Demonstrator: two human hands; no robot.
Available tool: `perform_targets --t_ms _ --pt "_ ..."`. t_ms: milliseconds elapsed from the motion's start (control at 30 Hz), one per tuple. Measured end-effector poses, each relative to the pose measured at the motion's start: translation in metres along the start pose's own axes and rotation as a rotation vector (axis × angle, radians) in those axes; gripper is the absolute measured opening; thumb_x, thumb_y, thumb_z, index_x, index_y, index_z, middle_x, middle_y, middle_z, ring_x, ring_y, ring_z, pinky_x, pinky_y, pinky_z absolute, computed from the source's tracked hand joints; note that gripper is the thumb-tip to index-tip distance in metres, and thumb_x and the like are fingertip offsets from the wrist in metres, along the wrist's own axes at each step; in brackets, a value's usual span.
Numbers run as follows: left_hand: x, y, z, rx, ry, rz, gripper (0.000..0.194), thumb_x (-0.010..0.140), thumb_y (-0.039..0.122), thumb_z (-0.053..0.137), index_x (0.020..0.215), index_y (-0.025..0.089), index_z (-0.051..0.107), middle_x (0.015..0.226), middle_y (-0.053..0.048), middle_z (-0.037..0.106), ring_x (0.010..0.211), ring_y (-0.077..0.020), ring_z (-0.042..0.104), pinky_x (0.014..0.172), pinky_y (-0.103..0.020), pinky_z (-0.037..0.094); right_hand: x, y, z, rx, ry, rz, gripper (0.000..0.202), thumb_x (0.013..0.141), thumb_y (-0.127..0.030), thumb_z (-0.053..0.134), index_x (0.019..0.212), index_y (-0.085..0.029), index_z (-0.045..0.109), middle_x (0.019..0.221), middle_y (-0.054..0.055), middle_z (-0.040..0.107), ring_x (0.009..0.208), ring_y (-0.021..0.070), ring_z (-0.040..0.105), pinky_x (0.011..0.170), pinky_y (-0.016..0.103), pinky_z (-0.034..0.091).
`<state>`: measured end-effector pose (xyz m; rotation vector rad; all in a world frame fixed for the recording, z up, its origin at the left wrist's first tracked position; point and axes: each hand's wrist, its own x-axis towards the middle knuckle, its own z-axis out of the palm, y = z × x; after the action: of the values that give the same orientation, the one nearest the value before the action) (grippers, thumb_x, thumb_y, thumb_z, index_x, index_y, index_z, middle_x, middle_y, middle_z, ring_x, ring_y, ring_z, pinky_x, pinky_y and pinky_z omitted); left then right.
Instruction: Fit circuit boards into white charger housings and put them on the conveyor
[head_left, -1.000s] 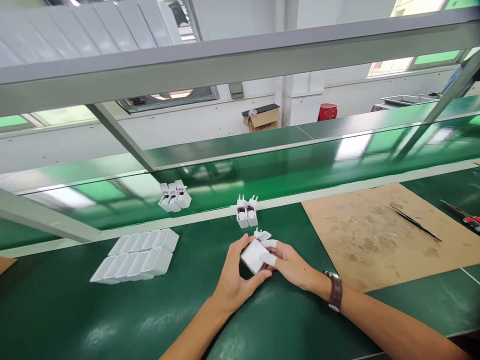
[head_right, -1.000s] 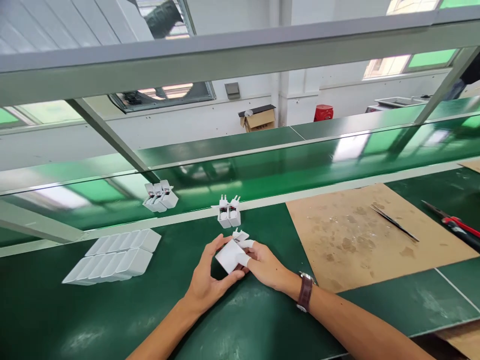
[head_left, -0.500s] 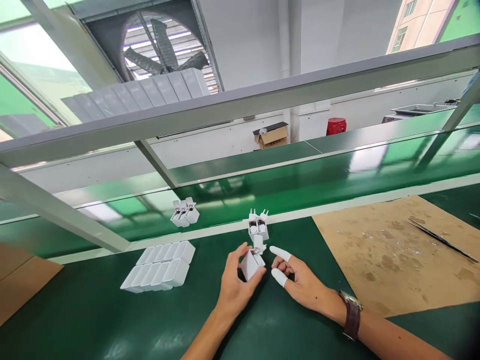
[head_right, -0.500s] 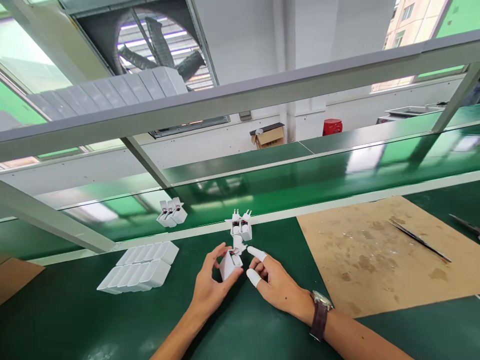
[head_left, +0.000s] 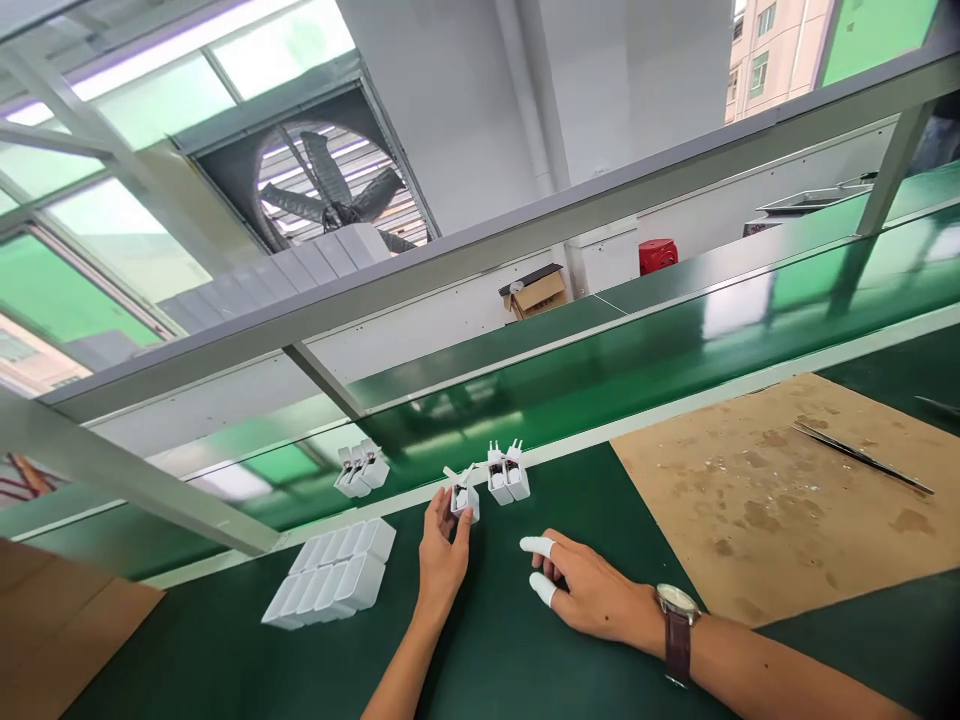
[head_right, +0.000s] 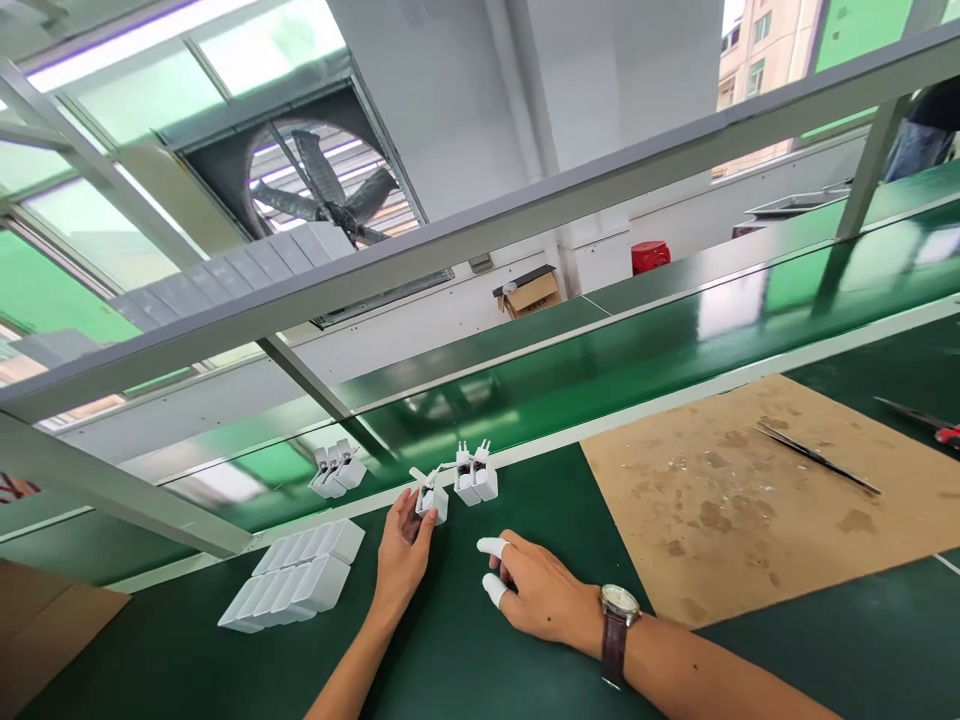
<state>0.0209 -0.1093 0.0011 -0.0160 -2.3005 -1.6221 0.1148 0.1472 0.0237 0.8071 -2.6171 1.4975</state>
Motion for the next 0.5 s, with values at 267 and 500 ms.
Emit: perform_targets --t_ms 267,500 --pt "0.017 0.003 0.019 -0.009 0.003 -0.007 0.060 0.087 0.048 0.072 0.134 0.019 0.049 0.148 -0.019 0.054 0.138 -0.0347 0.054 0.120 -0.055 0.044 0.001 0.006 0.005 -0.054 0.045 -0.078 0.025 0.095 -0.018 0.052 0.118 -0.015 0.062 0.102 0.006 0.061 0.078 0.0191 0.058 0.074 0.033 0.051" --pt "0.012 0.023 0.047 0.033 -0.024 0.014 0.087 0.080 0.055 0.080 0.146 0.018 0.037 0.148 -0.021 0.050 0.136 -0.0338 0.055 0.116 -0.052 0.047 0.002 0.007 0.005 -0.159 0.028 -0.104 0.025 0.092 -0.012 0.056 0.116 -0.014 0.063 0.103 0.006 0.062 0.079 0.0198 0.061 0.073 0.032 0.052"
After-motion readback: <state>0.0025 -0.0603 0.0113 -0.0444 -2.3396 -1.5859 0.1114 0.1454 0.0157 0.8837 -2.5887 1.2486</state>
